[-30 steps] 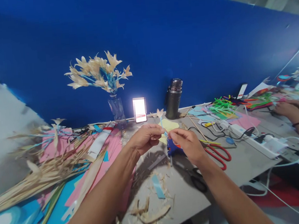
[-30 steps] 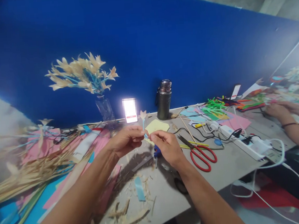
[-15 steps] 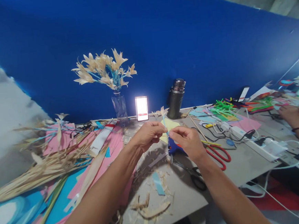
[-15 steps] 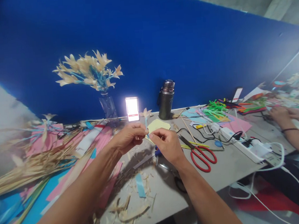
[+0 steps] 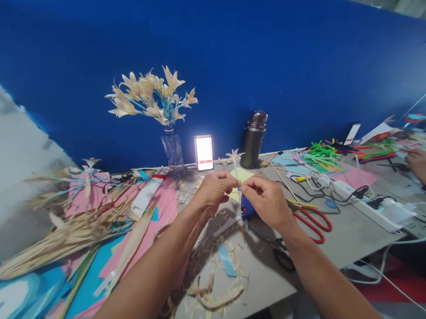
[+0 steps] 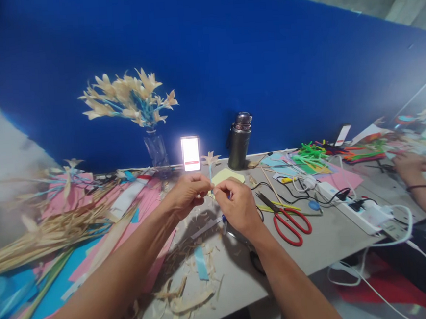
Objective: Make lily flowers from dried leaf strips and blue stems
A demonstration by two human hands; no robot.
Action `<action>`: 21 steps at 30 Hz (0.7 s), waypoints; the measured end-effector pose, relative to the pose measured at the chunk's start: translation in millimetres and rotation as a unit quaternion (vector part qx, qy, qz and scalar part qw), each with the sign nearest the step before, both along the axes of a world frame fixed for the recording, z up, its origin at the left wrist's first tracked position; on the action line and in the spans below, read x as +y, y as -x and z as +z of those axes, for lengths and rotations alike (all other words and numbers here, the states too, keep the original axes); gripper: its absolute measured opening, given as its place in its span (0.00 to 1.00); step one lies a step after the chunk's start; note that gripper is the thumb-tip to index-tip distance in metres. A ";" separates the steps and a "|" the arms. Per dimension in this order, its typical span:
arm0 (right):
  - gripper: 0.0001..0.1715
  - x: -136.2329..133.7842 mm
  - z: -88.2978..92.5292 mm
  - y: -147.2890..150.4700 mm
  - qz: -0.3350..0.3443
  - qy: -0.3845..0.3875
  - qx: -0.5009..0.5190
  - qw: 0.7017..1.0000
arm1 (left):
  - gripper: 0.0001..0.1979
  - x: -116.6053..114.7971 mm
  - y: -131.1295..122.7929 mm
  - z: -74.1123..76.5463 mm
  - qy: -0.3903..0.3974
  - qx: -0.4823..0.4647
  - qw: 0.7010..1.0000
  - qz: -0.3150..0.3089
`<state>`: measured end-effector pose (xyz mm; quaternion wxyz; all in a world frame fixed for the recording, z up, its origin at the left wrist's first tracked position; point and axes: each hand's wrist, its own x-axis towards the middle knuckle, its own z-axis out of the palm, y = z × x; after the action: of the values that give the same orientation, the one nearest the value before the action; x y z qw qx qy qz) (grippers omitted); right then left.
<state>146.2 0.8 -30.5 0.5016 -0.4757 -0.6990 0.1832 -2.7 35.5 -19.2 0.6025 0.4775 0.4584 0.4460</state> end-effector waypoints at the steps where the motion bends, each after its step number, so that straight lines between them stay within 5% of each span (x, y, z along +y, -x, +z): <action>1: 0.11 -0.2 0.1 0.5 0.001 -0.003 -0.002 1.000 | 0.08 -0.1 -0.1 -0.3 0.008 -0.008 1.000 -0.002; 12: 0.07 -0.3 -3.5 -2.1 0.015 0.036 0.041 0.998 | 0.11 0.3 -2.7 -0.2 0.056 -0.124 0.990 -0.032; 21: 0.04 -3.8 -0.9 11.1 -0.127 -0.021 -0.102 0.986 | 0.13 -1.2 -9.0 -5.0 0.051 -0.127 0.991 0.007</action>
<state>135.1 -3.0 -31.4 0.4569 -0.5663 -0.6839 0.0533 6.3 34.3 -24.2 0.6759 0.3826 0.4039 0.4833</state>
